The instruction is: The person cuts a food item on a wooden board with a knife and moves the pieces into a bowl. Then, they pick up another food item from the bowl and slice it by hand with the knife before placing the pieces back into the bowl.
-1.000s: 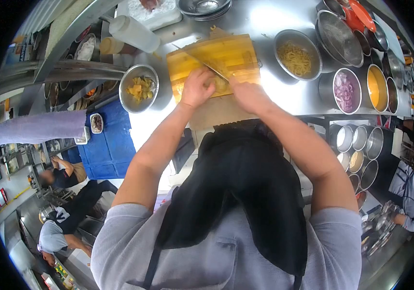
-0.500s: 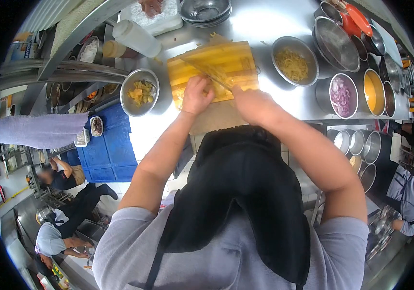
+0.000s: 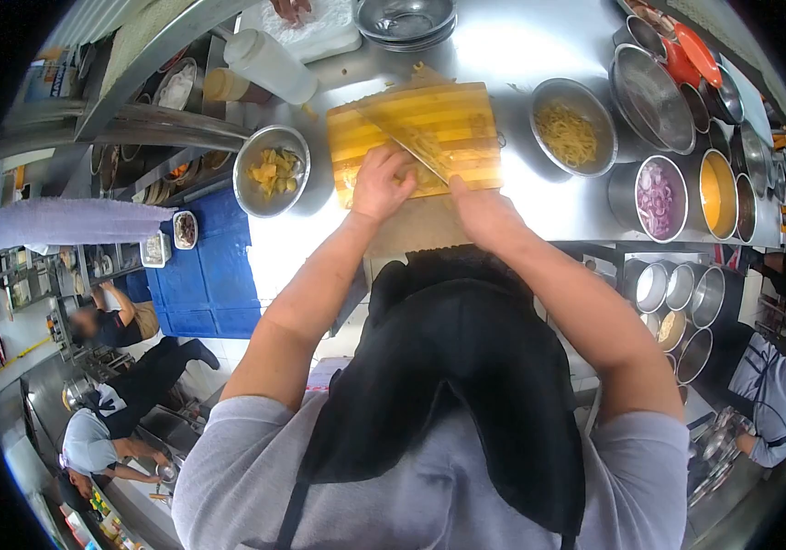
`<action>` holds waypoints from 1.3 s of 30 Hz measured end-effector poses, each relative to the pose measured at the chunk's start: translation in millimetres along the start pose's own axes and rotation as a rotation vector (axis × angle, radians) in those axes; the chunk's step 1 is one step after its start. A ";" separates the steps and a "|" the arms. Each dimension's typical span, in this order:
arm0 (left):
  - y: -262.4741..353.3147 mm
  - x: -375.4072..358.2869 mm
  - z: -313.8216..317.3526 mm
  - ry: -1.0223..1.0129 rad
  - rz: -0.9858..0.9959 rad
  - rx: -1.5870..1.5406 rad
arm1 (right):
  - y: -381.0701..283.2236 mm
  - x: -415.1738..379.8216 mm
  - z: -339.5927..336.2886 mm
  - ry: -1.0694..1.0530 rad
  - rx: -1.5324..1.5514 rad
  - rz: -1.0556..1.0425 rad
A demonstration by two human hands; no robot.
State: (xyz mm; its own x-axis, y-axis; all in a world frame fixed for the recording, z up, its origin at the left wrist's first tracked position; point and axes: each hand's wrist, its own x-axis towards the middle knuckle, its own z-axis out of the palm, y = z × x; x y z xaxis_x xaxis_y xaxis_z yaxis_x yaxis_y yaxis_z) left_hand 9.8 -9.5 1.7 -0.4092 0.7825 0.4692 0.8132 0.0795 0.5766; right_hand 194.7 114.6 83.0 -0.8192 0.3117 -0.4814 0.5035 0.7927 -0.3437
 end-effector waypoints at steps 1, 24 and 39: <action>0.9 -1.5 -0.6 0.002 -0.003 0.002 | -2.4 3.5 2.6 0.092 0.015 -0.034; -1.9 -3.1 -4.9 0.011 -0.006 0.011 | -31.5 -0.8 -65.2 -0.096 -0.012 0.028; -4.9 -6.8 1.9 0.008 -0.056 0.056 | -32.3 -0.2 -61.4 -0.090 0.004 0.038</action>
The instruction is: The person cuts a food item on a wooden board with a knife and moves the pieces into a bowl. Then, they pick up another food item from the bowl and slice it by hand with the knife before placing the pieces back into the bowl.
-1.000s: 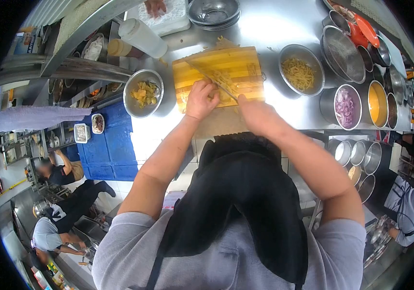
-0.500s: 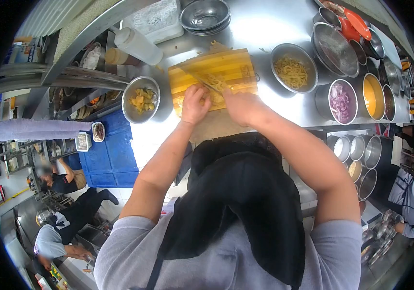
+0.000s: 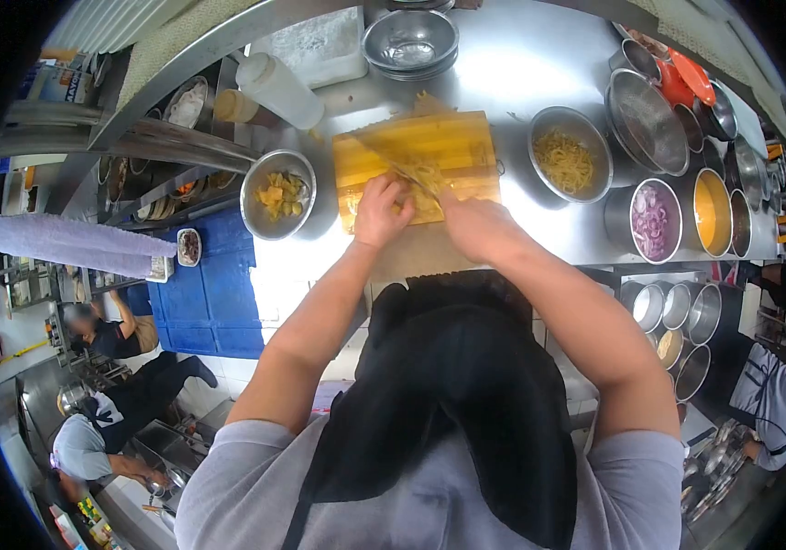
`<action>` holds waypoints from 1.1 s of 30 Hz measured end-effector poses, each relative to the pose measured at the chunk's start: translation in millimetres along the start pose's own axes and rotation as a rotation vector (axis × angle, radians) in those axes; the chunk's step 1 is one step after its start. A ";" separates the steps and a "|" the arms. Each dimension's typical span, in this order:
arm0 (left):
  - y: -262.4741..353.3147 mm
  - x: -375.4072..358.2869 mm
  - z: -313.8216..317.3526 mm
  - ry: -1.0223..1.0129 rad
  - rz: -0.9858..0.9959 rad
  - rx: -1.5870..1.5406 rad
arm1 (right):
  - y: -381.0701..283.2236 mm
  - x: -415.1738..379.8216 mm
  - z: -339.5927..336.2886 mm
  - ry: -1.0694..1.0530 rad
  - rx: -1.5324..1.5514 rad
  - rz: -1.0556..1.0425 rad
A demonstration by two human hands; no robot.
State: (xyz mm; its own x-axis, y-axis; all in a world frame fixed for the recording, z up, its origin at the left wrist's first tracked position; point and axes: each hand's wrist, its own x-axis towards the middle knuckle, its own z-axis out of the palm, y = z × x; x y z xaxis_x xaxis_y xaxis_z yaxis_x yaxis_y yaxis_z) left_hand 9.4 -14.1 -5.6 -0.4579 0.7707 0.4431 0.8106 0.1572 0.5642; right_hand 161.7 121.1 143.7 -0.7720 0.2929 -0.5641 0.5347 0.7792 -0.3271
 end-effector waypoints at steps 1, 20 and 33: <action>-0.2 0.4 -0.7 0.000 -0.001 0.000 | -1.9 -11.8 1.7 -0.014 0.013 0.018; 2.0 -6.5 -3.4 0.023 0.028 -0.002 | 12.5 11.7 40.0 0.237 0.000 -0.115; -0.5 -3.4 -10.2 0.023 -0.005 -0.095 | 7.0 21.4 16.5 0.022 -0.008 -0.042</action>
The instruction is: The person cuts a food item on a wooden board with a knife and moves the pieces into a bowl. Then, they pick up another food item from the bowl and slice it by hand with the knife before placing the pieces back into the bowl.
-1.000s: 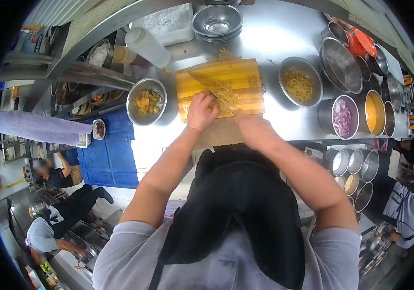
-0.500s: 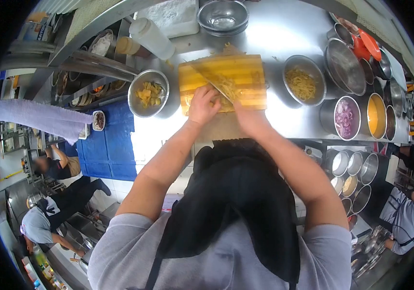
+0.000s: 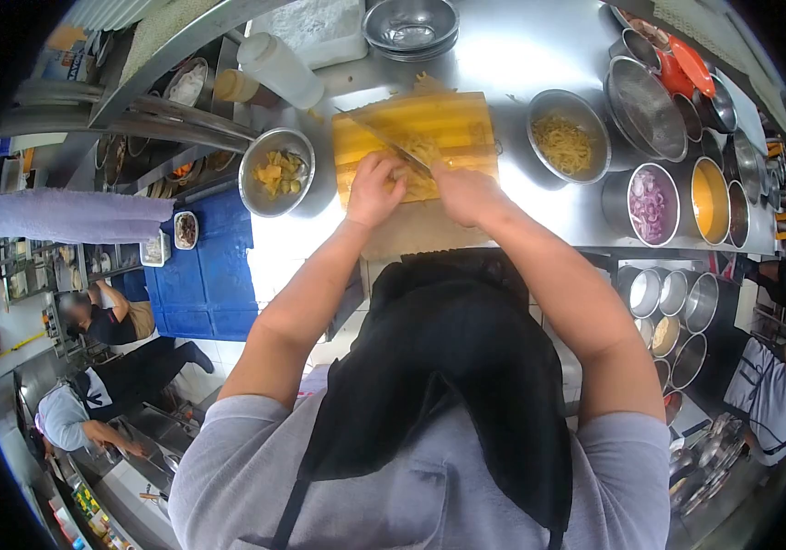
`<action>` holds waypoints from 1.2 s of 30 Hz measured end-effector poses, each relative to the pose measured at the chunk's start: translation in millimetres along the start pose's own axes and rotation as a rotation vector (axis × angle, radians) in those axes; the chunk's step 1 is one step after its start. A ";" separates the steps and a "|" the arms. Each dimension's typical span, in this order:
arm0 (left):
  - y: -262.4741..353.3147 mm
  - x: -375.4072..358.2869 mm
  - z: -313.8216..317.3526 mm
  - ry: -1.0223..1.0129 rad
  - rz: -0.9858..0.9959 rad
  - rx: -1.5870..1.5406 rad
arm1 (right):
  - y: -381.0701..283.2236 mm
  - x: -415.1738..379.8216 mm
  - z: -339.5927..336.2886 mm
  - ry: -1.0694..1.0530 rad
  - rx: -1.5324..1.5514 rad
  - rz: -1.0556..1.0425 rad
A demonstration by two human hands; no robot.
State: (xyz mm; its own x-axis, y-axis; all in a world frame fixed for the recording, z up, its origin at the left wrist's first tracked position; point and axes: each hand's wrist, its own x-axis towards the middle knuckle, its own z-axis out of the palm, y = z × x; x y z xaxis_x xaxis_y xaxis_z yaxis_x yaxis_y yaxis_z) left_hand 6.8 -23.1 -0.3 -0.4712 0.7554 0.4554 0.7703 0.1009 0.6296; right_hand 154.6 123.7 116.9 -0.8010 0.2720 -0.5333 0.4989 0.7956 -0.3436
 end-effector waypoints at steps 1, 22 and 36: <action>-2.5 -0.1 -2.4 -0.001 0.000 0.000 | -2.6 -1.9 -6.1 0.000 0.001 0.000; -3.0 -2.7 1.9 -0.057 0.009 0.062 | -17.4 -34.6 11.0 0.003 0.046 0.068; -6.7 -4.6 2.9 -0.016 0.036 0.052 | -6.3 -11.0 67.4 0.203 0.129 0.015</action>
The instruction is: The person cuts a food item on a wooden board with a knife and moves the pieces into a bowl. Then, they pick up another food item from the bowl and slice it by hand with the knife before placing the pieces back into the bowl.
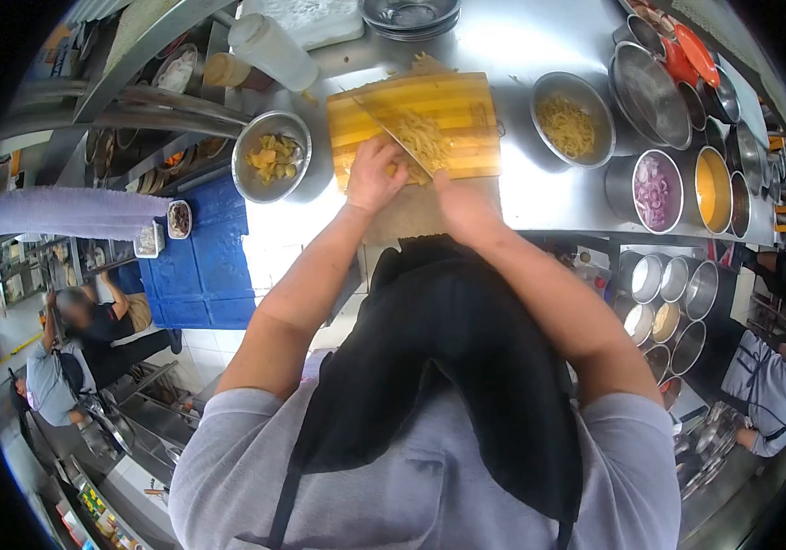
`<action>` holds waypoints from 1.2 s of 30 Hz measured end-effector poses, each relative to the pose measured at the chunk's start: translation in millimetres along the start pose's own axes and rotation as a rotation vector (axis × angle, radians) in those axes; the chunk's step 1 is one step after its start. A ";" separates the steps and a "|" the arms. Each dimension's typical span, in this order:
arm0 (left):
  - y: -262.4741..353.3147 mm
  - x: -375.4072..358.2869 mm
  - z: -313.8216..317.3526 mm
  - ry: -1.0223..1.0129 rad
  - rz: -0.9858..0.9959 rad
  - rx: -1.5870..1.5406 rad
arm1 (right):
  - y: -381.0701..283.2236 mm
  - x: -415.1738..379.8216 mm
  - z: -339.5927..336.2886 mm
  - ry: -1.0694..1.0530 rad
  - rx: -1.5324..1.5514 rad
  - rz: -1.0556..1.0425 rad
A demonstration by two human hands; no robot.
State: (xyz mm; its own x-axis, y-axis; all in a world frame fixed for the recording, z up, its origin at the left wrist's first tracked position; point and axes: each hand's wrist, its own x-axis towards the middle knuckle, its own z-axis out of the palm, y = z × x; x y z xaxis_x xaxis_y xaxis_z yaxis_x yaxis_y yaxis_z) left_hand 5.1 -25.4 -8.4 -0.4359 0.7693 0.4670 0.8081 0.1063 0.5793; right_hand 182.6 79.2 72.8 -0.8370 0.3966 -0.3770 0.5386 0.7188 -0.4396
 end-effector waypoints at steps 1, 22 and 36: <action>-0.3 1.4 -1.2 0.003 0.000 0.005 | 2.5 5.4 2.5 0.002 0.000 -0.006; 4.7 -3.2 -8.4 -0.058 -0.081 0.016 | -4.9 12.5 -47.7 -0.127 -0.057 0.013; 12.5 0.0 -8.3 -0.072 -0.051 0.060 | -29.0 -1.5 -73.7 -0.221 -0.119 0.066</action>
State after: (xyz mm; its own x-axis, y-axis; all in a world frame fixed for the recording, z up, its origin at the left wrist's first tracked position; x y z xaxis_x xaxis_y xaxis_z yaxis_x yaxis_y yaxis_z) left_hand 11.9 -29.3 4.4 -0.4497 0.8048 0.3875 0.8088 0.1828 0.5589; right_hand 161.1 99.9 146.2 -0.7521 0.3195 -0.5764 0.5650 0.7628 -0.3145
